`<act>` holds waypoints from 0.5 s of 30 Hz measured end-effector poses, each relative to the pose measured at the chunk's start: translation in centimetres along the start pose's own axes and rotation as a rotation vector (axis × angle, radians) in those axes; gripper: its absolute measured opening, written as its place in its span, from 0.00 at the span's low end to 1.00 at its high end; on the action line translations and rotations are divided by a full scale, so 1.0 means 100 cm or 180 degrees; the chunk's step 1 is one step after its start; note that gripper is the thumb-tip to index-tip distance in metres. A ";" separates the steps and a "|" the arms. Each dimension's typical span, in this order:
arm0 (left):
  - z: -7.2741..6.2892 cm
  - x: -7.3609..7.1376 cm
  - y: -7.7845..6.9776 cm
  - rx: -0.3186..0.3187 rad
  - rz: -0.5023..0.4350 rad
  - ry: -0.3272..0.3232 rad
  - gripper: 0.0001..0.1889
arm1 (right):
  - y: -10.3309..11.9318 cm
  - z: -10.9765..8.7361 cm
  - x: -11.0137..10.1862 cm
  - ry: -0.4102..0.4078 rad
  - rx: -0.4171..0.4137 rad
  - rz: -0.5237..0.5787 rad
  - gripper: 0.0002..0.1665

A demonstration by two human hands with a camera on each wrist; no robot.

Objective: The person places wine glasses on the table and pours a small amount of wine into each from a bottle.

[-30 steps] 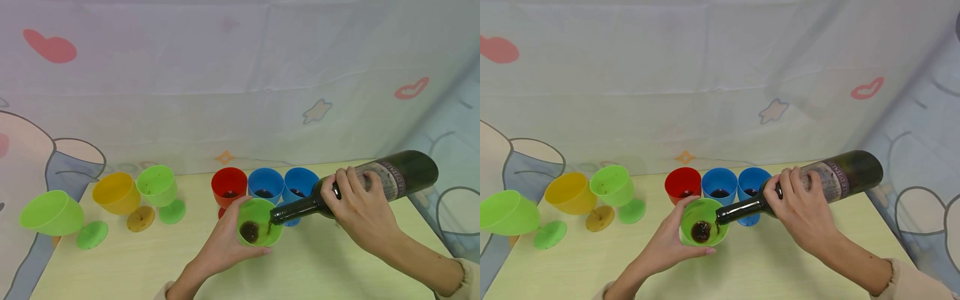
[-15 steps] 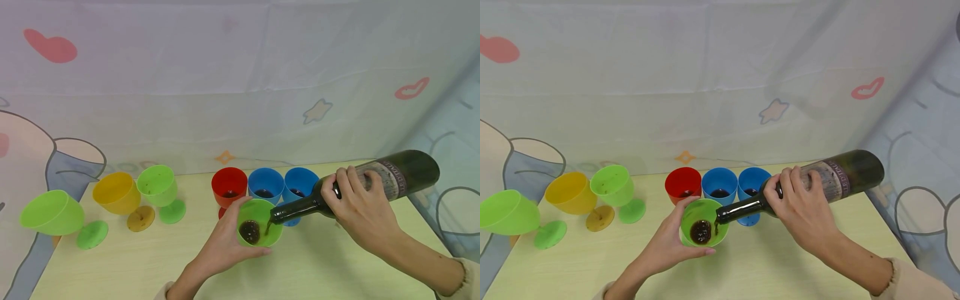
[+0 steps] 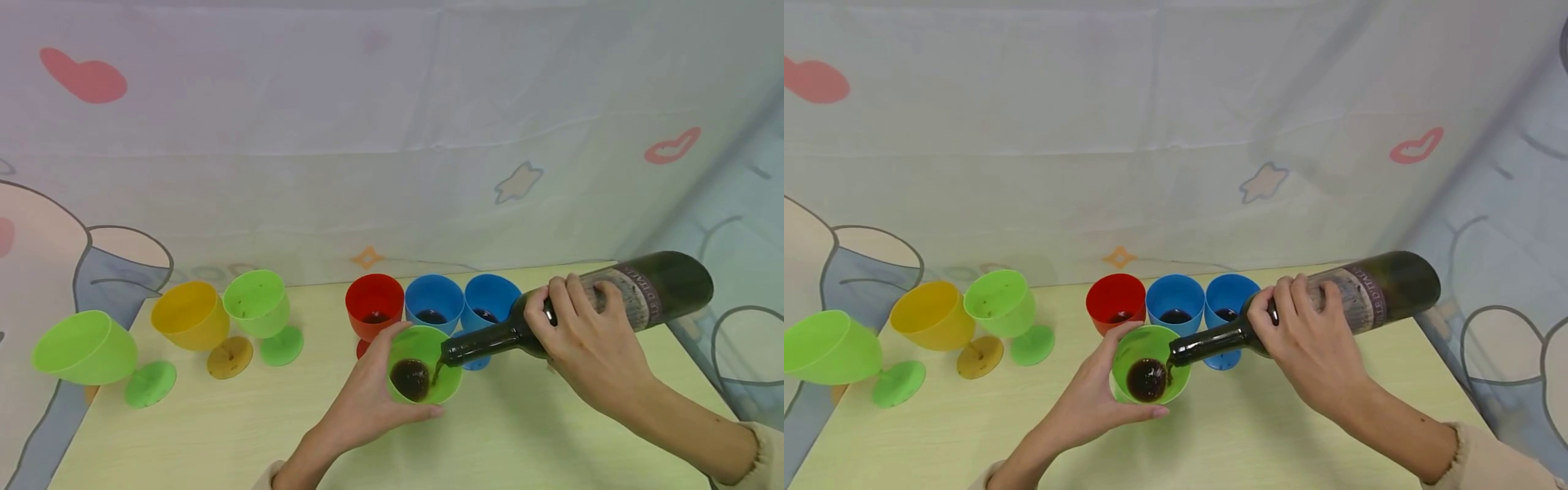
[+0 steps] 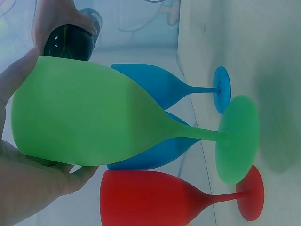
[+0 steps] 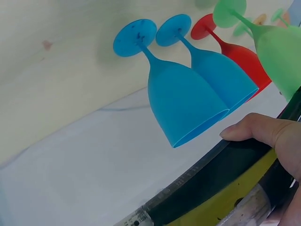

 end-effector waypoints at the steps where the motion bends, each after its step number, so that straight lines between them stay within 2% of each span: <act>1: 0.000 0.000 0.000 0.0013 -0.0007 0.0001 0.50 | 0.000 0.000 0.000 -0.0001 0.0000 0.0000 0.55; 7: 0.000 -0.001 -0.002 0.0101 -0.0086 0.0009 0.49 | -0.001 -0.001 0.001 0.0005 0.0037 0.0030 0.57; 15: -0.001 -0.002 -0.002 0.0042 -0.0115 -0.0025 0.49 | -0.002 -0.004 0.006 -0.0001 0.0195 0.0302 0.48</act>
Point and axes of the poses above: each hand's wrist, its own z-axis towards the middle knuckle, its own x-axis out of the palm, y = z × x, the point moved 8 cm from there along z, towards the middle knuckle, and after that the axes turned 11 degrees about x, right-handed, at the moved point
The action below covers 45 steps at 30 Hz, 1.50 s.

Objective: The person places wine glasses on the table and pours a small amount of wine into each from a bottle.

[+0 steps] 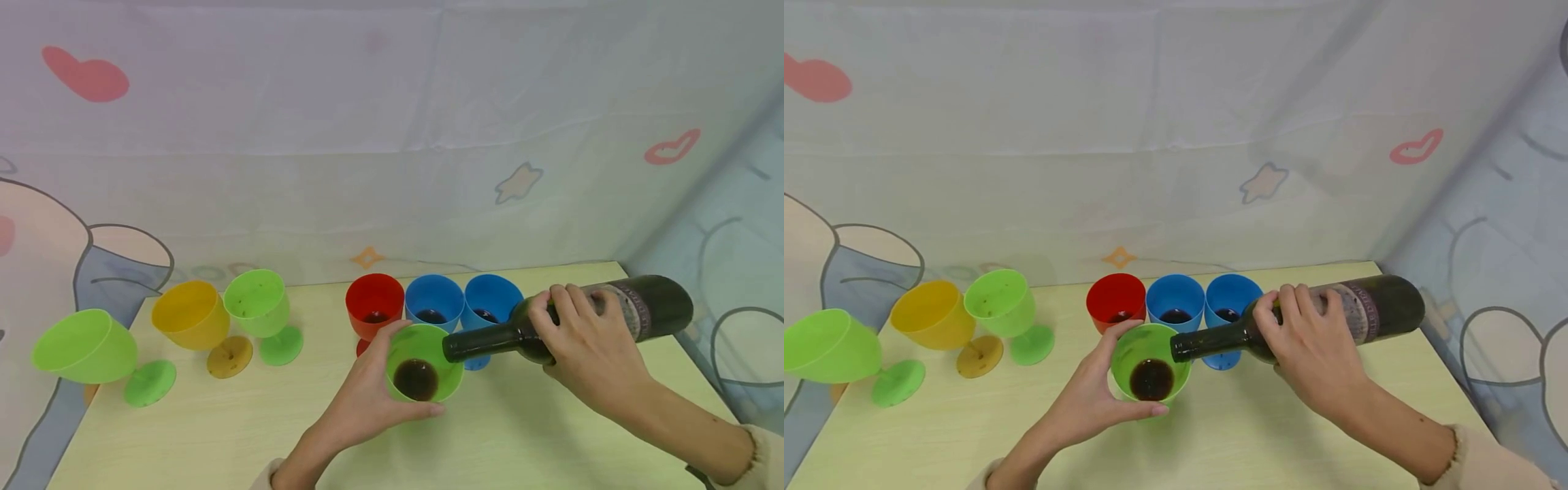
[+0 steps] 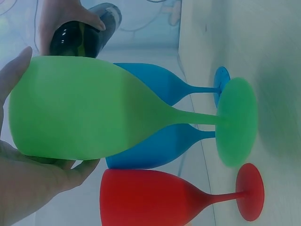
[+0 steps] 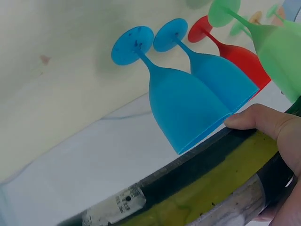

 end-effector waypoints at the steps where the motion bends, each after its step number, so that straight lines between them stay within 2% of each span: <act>1: 0.000 0.000 0.000 -0.0017 0.0014 -0.0001 0.49 | 0.000 -0.001 0.001 0.0026 0.0017 0.0038 0.48; 15: -0.002 -0.005 0.004 -0.0163 -0.0027 -0.0019 0.50 | -0.007 -0.009 0.014 0.0421 0.0375 0.0392 0.47; 23: -0.007 -0.014 0.008 -0.0234 -0.0037 -0.0120 0.51 | -0.020 -0.015 0.017 0.0538 0.0649 0.0650 0.43; 28: -0.012 -0.023 0.012 -0.0307 -0.0056 -0.0219 0.50 | -0.034 -0.020 0.020 0.0623 0.0938 0.0865 0.40; 35: -0.021 -0.035 0.020 -0.0482 -0.0011 -0.0355 0.50 | -0.059 -0.030 0.030 0.0674 0.1369 0.1228 0.46; 39: -0.027 -0.042 0.024 -0.0527 0.0040 -0.0423 0.48 | -0.070 -0.036 0.038 0.0715 0.1620 0.1485 0.44; 45: -0.033 -0.054 0.030 -0.0636 0.0137 -0.0473 0.47 | -0.083 -0.051 0.054 0.0928 0.2030 0.1961 0.47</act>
Point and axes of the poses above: each hand's wrist, its own z-axis towards the middle knuckle, its own x-axis out of the palm, y = z × x, the point moved 8 cm from there along z, towards the middle knuckle, and after that the axes turned 11 degrees about x, right-handed, at the moved point
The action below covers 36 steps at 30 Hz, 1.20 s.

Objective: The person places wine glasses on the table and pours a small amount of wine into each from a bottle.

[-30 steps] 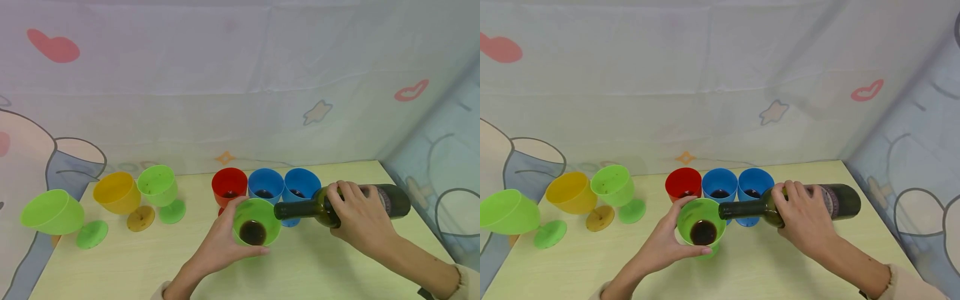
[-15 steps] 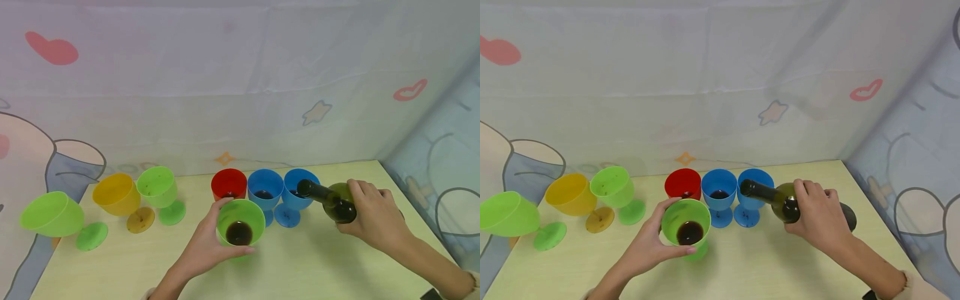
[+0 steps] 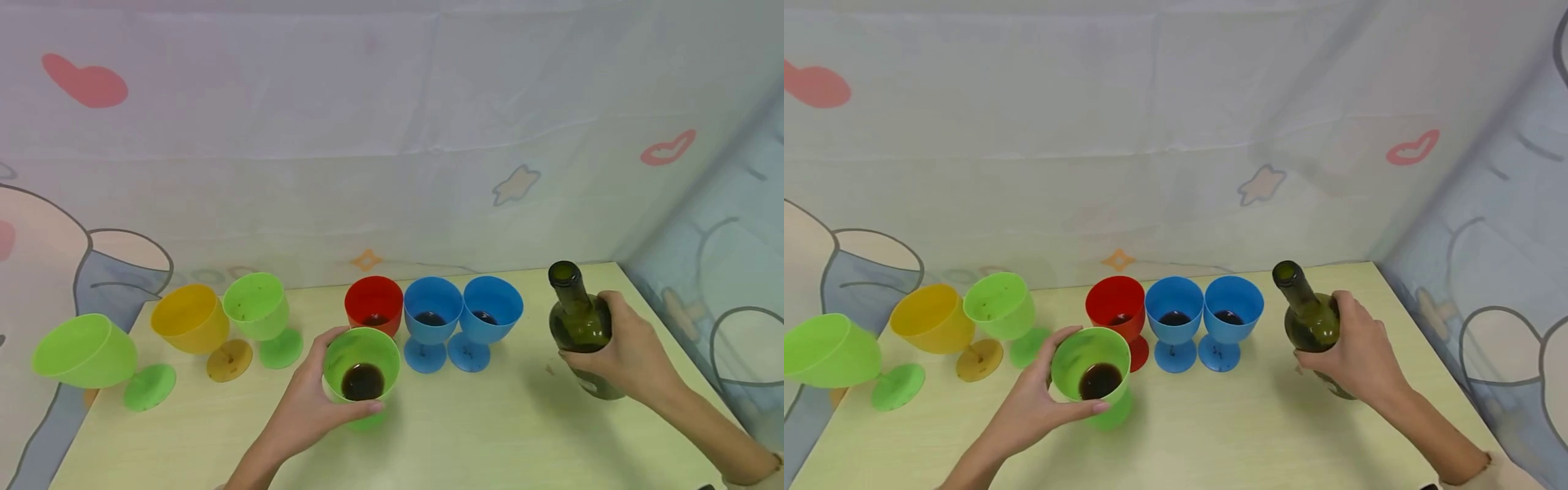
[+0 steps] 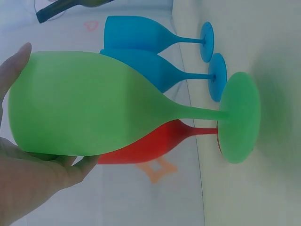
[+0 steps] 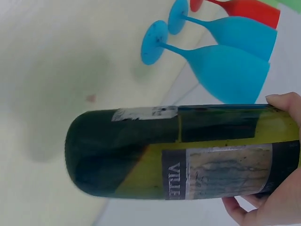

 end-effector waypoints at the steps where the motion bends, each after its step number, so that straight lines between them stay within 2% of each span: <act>1: -0.001 -0.002 0.001 -0.0025 0.0023 -0.0015 0.46 | -0.004 0.001 0.001 0.0028 0.0059 0.0054 0.47; 9: -0.004 -0.018 0.009 -0.0094 0.0182 -0.0099 0.47 | -0.026 0.005 0.004 -0.0002 0.0329 0.0252 0.49; 19: -0.006 -0.032 0.022 -0.0194 0.0230 -0.0207 0.48 | -0.048 0.009 0.010 0.0037 0.0762 0.0387 0.51; 27: -0.003 -0.040 0.035 -0.0304 0.0236 -0.0272 0.49 | -0.057 0.010 0.013 0.0015 0.0945 0.0468 0.50; 36: 0.004 -0.046 0.047 -0.0382 0.0125 -0.0323 0.49 | -0.062 0.011 0.017 0.0018 0.1005 0.0545 0.51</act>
Point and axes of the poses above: each hand's wrist, its own z-axis towards the middle knuckle, its own x-axis out of the palm, y = z × x, the point moved 8 cm from there along z, towards the middle knuckle, and after that the axes turned 11 degrees about x, right-handed, at the moved point
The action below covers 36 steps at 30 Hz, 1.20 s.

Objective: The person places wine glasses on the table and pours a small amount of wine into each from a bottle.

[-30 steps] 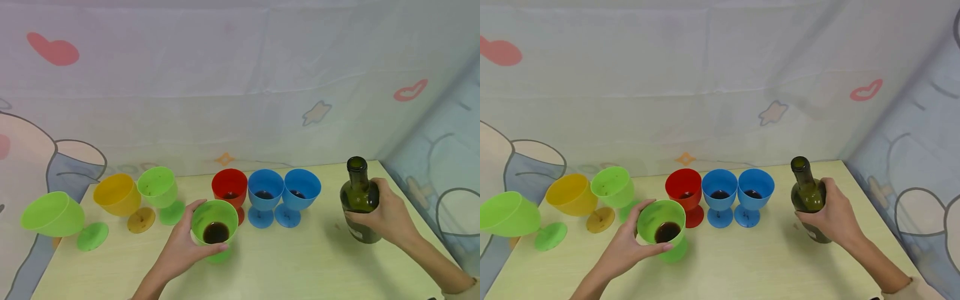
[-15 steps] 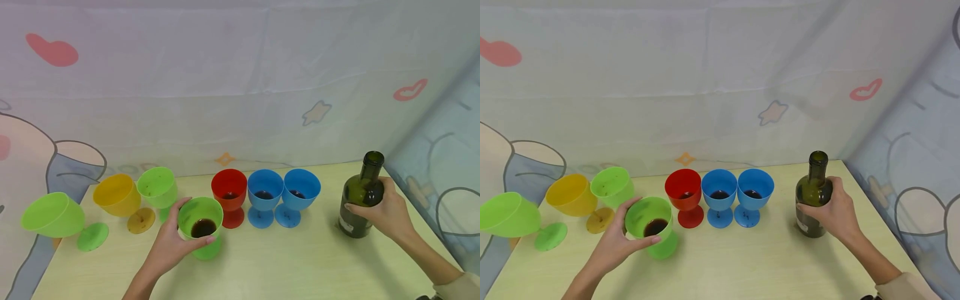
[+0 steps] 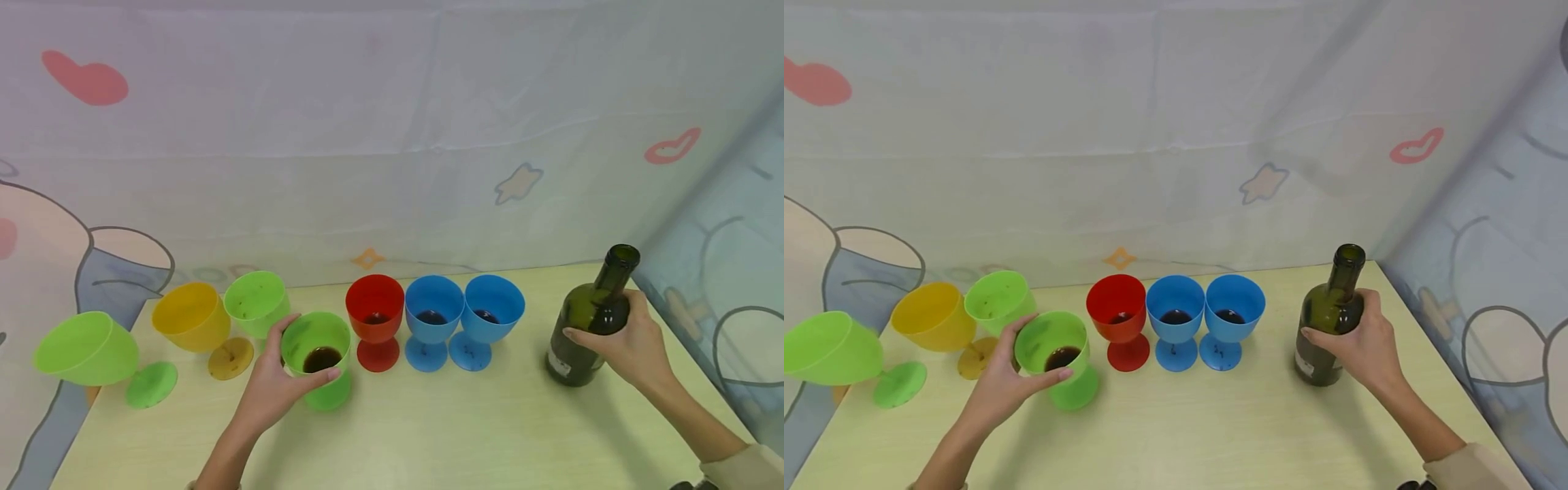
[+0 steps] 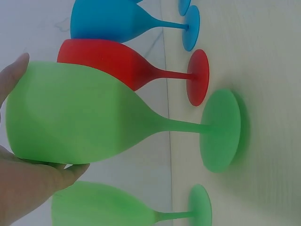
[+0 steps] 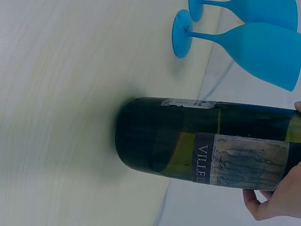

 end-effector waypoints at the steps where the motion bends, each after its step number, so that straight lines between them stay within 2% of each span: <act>1: 0.001 0.000 0.001 0.0002 0.0001 -0.0006 0.50 | 0.000 0.000 0.000 0.0003 0.0002 0.0000 0.51; 11: 0.016 -0.005 0.009 -0.0023 0.0016 -0.0101 0.51 | -0.007 0.002 -0.005 0.0014 0.0039 0.0069 0.52; 19: 0.028 -0.009 0.020 -0.0079 0.0029 -0.0126 0.50 | -0.018 0.004 -0.008 0.0066 0.0175 0.0118 0.52; 36: 0.047 -0.004 0.018 -0.0017 -0.0015 -0.0149 0.50 | -0.028 0.005 -0.012 0.0062 0.0268 0.0229 0.49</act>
Point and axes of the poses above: each hand's wrist, its own z-axis towards the middle knuckle, its own x-axis out of the palm, y = z × x, the point moved 8 cm from there along z, towards the middle knuckle, and after that the axes turned 11 degrees about x, right-handed, at the moved point
